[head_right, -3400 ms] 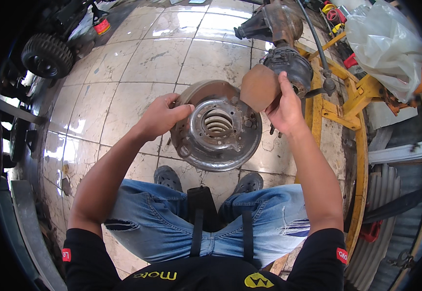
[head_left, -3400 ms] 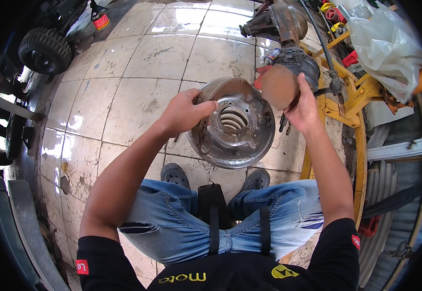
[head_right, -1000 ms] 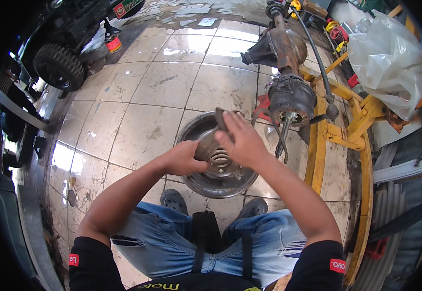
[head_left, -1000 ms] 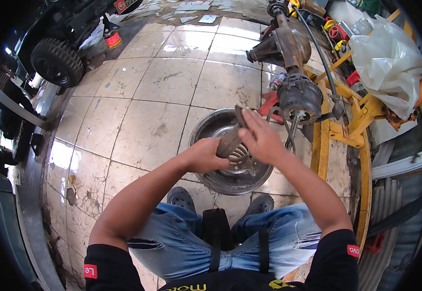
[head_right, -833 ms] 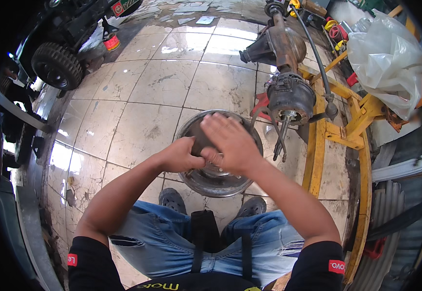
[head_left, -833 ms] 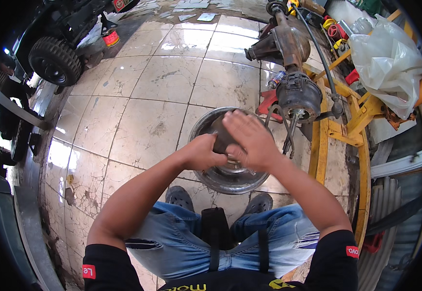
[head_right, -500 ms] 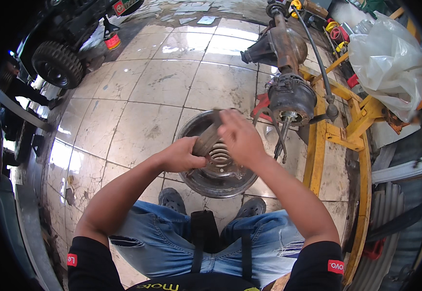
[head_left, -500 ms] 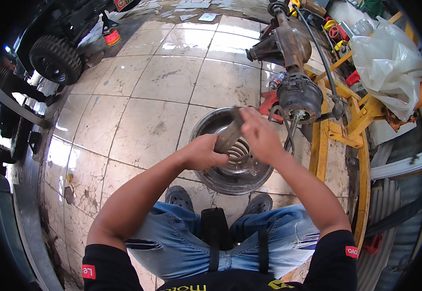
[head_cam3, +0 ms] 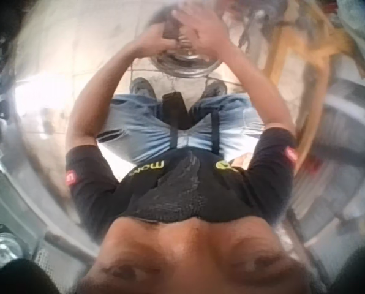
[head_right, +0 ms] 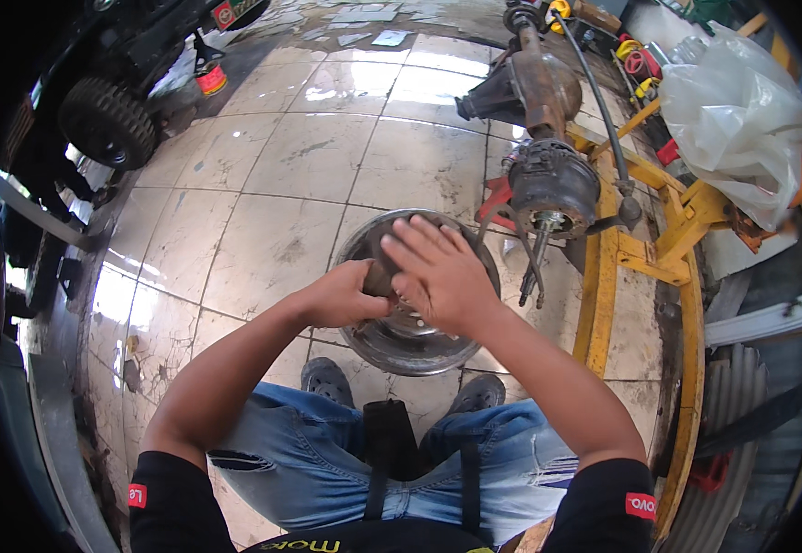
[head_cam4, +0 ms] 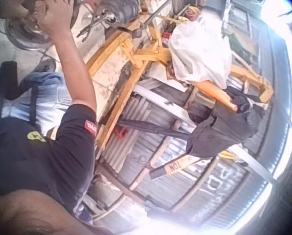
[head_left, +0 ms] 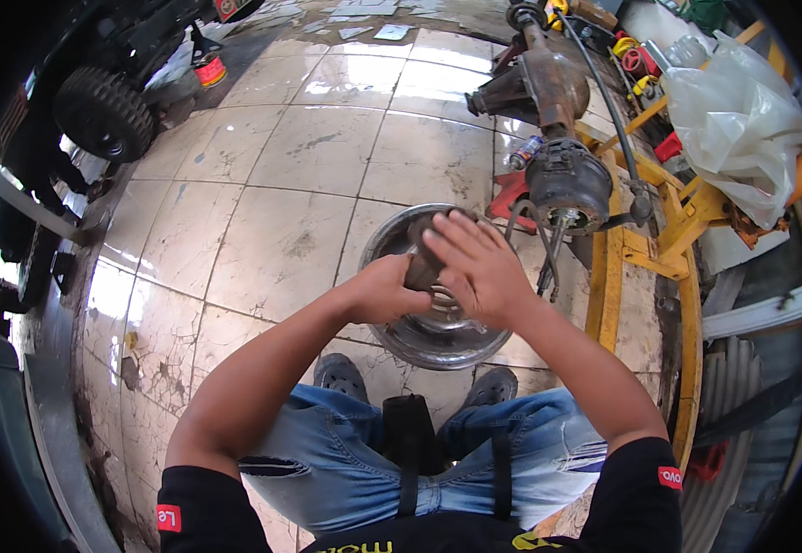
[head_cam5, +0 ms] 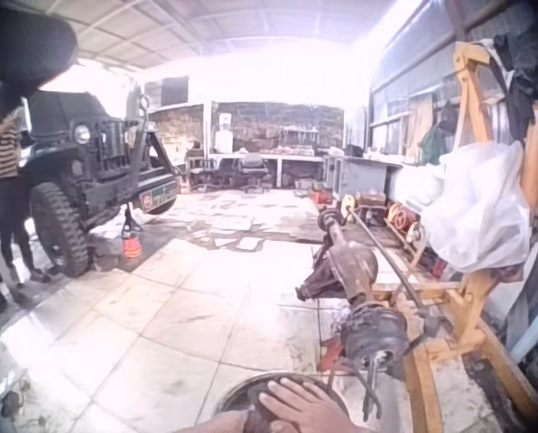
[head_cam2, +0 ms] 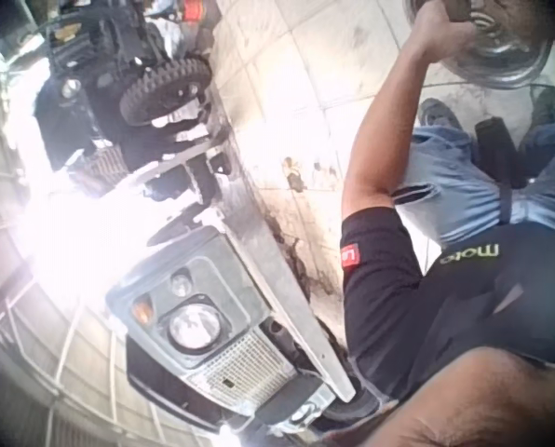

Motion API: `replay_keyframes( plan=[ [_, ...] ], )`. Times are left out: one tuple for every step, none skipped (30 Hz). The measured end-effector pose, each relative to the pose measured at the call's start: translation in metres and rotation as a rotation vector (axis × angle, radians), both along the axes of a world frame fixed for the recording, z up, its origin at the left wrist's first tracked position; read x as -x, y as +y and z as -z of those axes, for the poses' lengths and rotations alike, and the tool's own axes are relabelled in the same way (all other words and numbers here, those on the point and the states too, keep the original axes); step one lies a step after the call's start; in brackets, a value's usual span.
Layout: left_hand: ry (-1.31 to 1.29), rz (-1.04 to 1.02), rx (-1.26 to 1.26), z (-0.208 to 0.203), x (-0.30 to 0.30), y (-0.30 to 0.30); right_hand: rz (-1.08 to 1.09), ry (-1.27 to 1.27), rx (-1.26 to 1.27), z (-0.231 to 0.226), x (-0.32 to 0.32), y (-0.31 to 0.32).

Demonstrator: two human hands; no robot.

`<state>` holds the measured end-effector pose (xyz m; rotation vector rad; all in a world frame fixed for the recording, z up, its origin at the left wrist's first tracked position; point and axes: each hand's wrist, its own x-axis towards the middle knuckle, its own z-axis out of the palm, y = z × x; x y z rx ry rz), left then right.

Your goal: The person sits on the floor and scrubs a brake shoe against a metal bowl to remove surface grime. They repeatedly rub the curved surface of the shoe, flip it over, and continue scrubbing different sections.

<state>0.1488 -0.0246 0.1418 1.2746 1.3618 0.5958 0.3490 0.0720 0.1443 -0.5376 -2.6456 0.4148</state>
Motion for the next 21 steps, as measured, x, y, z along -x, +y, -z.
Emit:
replay_keyframes(
  plan=[
    [0.002,0.013,-0.048,0.000,-0.004,0.003,0.050,0.012,0.060,0.003,-0.001,0.008],
    [0.004,0.025,-0.095,0.001,-0.009,0.006,0.184,0.093,0.239,0.009,-0.004,0.017],
    [0.021,0.019,-0.130,0.003,-0.008,0.005,0.158,0.081,0.155,0.010,-0.002,0.013],
    [0.034,0.025,-0.117,0.006,-0.005,0.004,0.131,0.068,0.071,0.012,-0.001,0.007],
    [0.048,0.030,-0.104,0.010,-0.001,0.003,0.103,0.056,-0.013,0.012,0.000,0.001],
    [0.060,0.041,-0.090,0.010,0.000,0.002,-0.028,-0.003,-0.107,0.004,0.000,-0.007],
    [0.014,0.035,-0.081,0.010,0.001,0.002,-0.026,-0.016,-0.080,0.003,0.000,-0.007],
    [-0.033,0.029,-0.073,0.010,0.001,0.002,-0.025,-0.029,-0.054,0.002,0.001,-0.003],
    [-0.079,0.025,-0.071,0.007,-0.001,0.003,-0.021,-0.042,-0.034,-0.002,0.000,0.002],
    [-0.077,0.029,-0.097,0.004,-0.005,0.004,0.114,0.039,0.134,0.004,-0.002,0.014],
    [-0.036,0.027,-0.103,0.001,-0.007,0.004,0.112,0.027,0.093,0.007,-0.003,0.013],
    [0.006,0.017,-0.105,-0.001,-0.008,0.002,0.104,0.014,0.056,0.007,-0.001,0.009],
    [0.047,0.008,-0.107,-0.004,-0.009,0.001,0.095,0.001,0.018,0.006,0.000,0.004],
    [0.084,0.015,-0.045,-0.009,-0.006,0.001,-0.021,-0.038,-0.115,0.004,-0.002,-0.005],
    [0.119,0.030,0.020,-0.023,-0.004,0.001,-0.049,-0.058,-0.112,0.001,-0.003,-0.005],
    [0.153,0.046,0.084,-0.030,-0.004,0.001,-0.078,-0.078,-0.108,-0.001,-0.003,-0.002],
    [0.082,0.036,0.031,-0.022,-0.005,0.002,-0.106,-0.098,-0.104,-0.001,-0.002,0.003],
    [0.011,0.024,-0.027,-0.015,-0.007,0.004,0.035,-0.059,0.071,0.000,-0.003,0.013],
    [-0.061,0.011,-0.084,-0.009,-0.009,0.004,0.089,-0.029,0.103,0.004,-0.004,0.013],
    [-0.014,0.019,-0.094,-0.004,-0.009,0.004,0.144,0.002,0.135,0.007,-0.006,0.014],
    [0.033,0.024,-0.098,-0.001,-0.008,0.003,0.195,0.031,0.174,0.006,-0.004,0.011]
  ],
)
